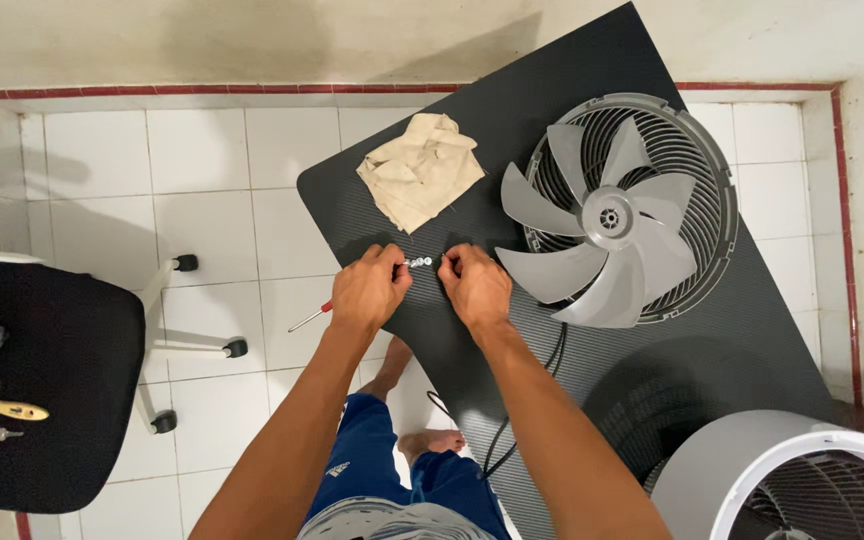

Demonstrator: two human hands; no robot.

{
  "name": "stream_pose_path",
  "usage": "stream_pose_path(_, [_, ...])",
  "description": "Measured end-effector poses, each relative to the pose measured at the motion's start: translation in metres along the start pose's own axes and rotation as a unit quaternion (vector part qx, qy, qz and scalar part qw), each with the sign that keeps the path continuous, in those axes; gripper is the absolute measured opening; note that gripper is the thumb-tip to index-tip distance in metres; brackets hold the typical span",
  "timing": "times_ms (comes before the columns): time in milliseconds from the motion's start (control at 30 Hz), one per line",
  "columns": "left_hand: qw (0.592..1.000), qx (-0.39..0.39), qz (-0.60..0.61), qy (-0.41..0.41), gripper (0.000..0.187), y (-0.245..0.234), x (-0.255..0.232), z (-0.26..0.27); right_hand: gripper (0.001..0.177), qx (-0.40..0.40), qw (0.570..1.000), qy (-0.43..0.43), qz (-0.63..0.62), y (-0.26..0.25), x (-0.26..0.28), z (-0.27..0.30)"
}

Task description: The person uses a screwdriver to remove multiple screws from the central hub of an electric fan's inner cage. The fan blade and outer cage are already removed and placed on the table. The person repeatedly unscrews fasteners and places them on the table.

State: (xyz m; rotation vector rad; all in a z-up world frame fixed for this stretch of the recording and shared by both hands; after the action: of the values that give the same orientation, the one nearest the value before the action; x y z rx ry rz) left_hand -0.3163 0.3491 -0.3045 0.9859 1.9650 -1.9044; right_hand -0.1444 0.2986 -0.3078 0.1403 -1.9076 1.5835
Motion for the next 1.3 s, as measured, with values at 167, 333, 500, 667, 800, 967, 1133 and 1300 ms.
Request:
stream_pose_path(167, [1.000,0.005,-0.012,0.006,0.011,-0.004,-0.004,0.000,0.017,-0.003,1.000,0.011,0.002,-0.001,0.002,0.001])
stream_pose_path(333, [0.998,0.052,0.004,-0.018,0.029,-0.008,-0.009,-0.002,0.026,-0.030,0.999,0.016,-0.018,-0.008,0.004,0.014])
stream_pose_path(500, [0.998,0.054,0.021,0.000,0.041,-0.013,-0.017,-0.004,0.021,-0.023,0.999,0.021,-0.031,-0.007,0.009,0.038])
stream_pose_path(667, [0.999,0.036,0.023,0.000,0.029,-0.008,-0.017,-0.003,0.019,-0.014,0.999,0.032,-0.033,-0.004,0.005,0.046])
stream_pose_path(800, [0.999,0.025,0.021,0.008,0.019,-0.005,-0.013,-0.001,0.019,-0.007,0.998,0.044,-0.036,-0.005,0.001,0.047])
stream_pose_path(967, [1.000,0.005,0.017,0.016,0.016,-0.005,-0.015,-0.003,0.020,0.001,0.999,0.038,-0.035,-0.004,0.002,0.044])
stream_pose_path(1133, [0.999,-0.019,0.046,0.011,0.028,-0.022,-0.022,-0.009,0.016,0.012,0.998,0.051,-0.045,-0.008,0.007,0.041])
stream_pose_path(1300, [0.986,-0.058,0.133,-0.078,0.023,-0.053,-0.029,-0.031,0.014,-0.002,0.992,0.064,-0.110,-0.032,0.028,0.032])
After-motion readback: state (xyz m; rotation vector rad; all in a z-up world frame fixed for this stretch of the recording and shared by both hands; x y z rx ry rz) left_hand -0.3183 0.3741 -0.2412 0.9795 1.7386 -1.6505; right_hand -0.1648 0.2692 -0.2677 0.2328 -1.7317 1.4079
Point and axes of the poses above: each hand's wrist, its own z-axis away from the middle knuckle, its own y-axis out of the palm, x = y × z, the point moved 7 cm from there along -z, towards the middle knuckle, and after that the axes turned 7 degrees about -x, right-handed, at the moved point
